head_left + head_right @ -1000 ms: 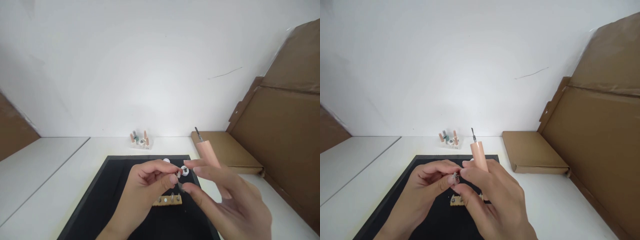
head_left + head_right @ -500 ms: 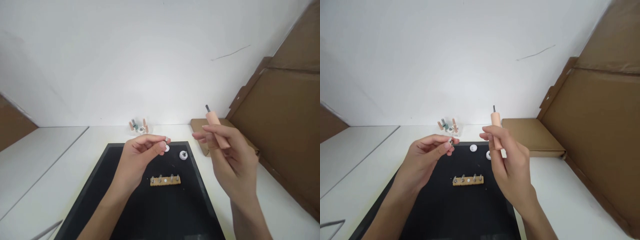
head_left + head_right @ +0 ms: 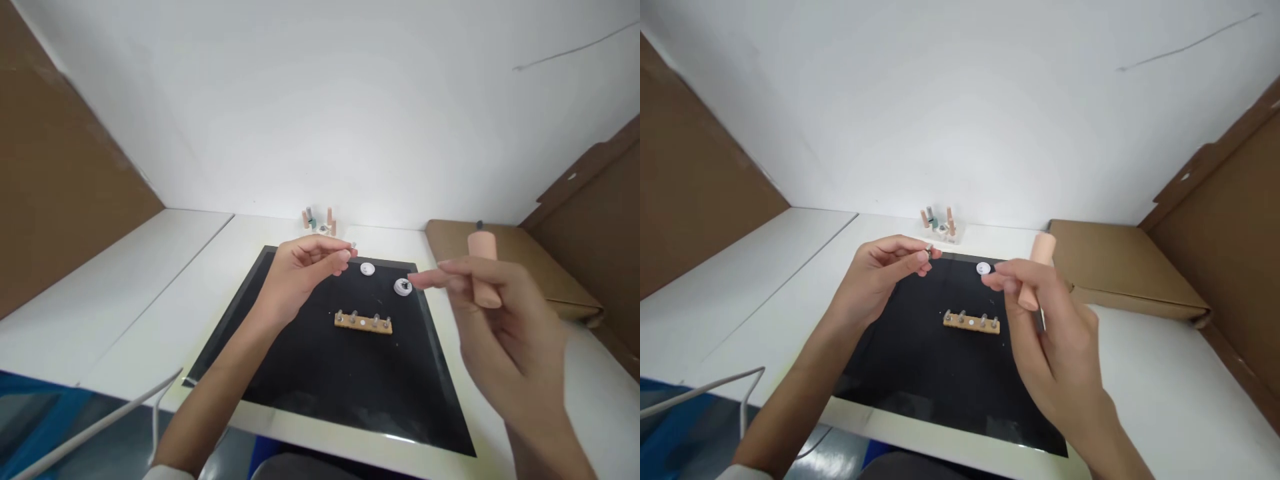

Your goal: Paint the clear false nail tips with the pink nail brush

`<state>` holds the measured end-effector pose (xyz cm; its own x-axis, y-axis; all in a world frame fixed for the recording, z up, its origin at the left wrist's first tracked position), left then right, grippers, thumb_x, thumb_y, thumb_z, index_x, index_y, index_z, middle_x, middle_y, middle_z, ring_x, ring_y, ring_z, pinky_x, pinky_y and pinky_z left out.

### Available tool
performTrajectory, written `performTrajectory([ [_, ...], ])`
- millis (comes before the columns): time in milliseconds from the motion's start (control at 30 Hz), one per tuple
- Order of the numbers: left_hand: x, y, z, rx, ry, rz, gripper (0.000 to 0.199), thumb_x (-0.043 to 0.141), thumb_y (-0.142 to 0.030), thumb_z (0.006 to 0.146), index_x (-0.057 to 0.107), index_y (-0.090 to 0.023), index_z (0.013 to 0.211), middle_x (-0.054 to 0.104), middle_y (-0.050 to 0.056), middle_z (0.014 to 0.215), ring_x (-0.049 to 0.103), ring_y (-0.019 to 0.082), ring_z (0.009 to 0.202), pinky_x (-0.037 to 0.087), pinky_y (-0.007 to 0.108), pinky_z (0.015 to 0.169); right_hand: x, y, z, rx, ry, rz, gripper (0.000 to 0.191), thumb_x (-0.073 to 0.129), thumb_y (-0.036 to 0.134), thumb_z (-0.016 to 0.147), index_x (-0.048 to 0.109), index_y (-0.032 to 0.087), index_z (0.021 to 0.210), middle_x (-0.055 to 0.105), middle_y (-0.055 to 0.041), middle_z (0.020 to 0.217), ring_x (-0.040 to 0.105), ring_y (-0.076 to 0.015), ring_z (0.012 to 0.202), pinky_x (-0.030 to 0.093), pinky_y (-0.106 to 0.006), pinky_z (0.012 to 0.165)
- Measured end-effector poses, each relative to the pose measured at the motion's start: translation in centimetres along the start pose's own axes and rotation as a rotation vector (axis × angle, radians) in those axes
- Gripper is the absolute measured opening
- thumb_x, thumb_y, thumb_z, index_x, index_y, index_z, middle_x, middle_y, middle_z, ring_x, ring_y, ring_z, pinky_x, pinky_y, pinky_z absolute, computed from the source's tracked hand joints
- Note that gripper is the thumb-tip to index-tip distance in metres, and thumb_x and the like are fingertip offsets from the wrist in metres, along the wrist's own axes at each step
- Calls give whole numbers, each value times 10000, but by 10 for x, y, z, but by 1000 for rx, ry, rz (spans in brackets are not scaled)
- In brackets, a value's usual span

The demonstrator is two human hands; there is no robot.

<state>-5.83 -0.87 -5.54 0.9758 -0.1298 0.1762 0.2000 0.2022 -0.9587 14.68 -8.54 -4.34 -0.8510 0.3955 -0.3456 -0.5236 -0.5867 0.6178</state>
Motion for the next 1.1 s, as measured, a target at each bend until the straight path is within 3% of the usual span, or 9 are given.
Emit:
performTrajectory([
  [67,-13,-2,-11,2,-24,-1,40,839,-209,721,804,-200,737,807,20,772,668,126,633,532,245,626,16,6,-23,32,33,-33,111,570,163,939,587,243,1013,742,1,833,723,-151,738,532,-246,622],
  [133,-26,-5,-21,8,-50,-4,40,837,-205,723,801,-202,739,806,15,770,663,117,635,526,234,630,46,17,-53,13,192,-62,85,567,158,916,574,239,942,740,-2,812,681,-141,627,530,-245,574],
  [233,-43,-10,-33,11,-77,-3,53,843,-212,725,798,-198,748,808,20,782,658,113,634,526,230,639,93,34,-107,-19,326,-51,111,583,136,836,575,217,912,731,-15,749,676,-161,582,546,-260,538],
  [367,-61,-13,-47,-5,-92,13,59,841,-228,742,802,-195,770,807,29,800,661,124,645,533,244,651,152,51,-169,-62,470,-32,265,679,128,701,554,222,915,770,-57,892,733,-227,758,598,-325,667],
  [533,-81,-14,-60,-22,-101,24,77,845,-249,742,803,-196,779,812,34,804,666,135,653,529,258,657,199,62,-212,-122,544,-54,249,672,136,735,557,215,941,762,-113,989,713,-290,872,577,-449,794],
  [667,-93,-15,-66,-28,-104,15,72,840,-242,743,806,-198,788,816,36,817,661,131,647,523,252,647,218,65,-226,-158,535,-95,215,618,107,780,557,205,962,753,-134,981,688,-299,891,552,-483,816],
  [867,-103,-13,-67,-48,-112,-10,54,838,-222,724,806,-196,757,812,21,773,638,110,613,514,225,618,227,74,-227,-211,444,-110,247,535,52,692,536,207,885,722,-99,805,639,-260,700,557,-441,684],
  [1000,-105,-13,-68,-67,-104,-19,46,834,-219,730,809,-202,764,814,12,778,635,99,613,513,209,618,225,85,-220,-241,369,-94,272,482,32,635,509,210,839,681,-85,688,626,-256,594,548,-409,568],
  [1100,-105,-15,-68,-73,-98,-22,45,834,-224,735,811,-206,769,816,10,783,637,99,624,512,204,624,211,94,-201,-262,312,-63,276,458,24,652,476,225,840,687,-76,674,621,-236,526,514,-340,471],
])
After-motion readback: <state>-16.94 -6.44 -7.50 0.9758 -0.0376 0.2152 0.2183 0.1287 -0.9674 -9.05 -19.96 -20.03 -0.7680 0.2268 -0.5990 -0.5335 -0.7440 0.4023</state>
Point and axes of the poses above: each hand's wrist, its own z-axis towards the middle knuckle, its own x-axis out of the palm, y = z × x, the point moved 5 cm from there along z, towards the middle knuckle
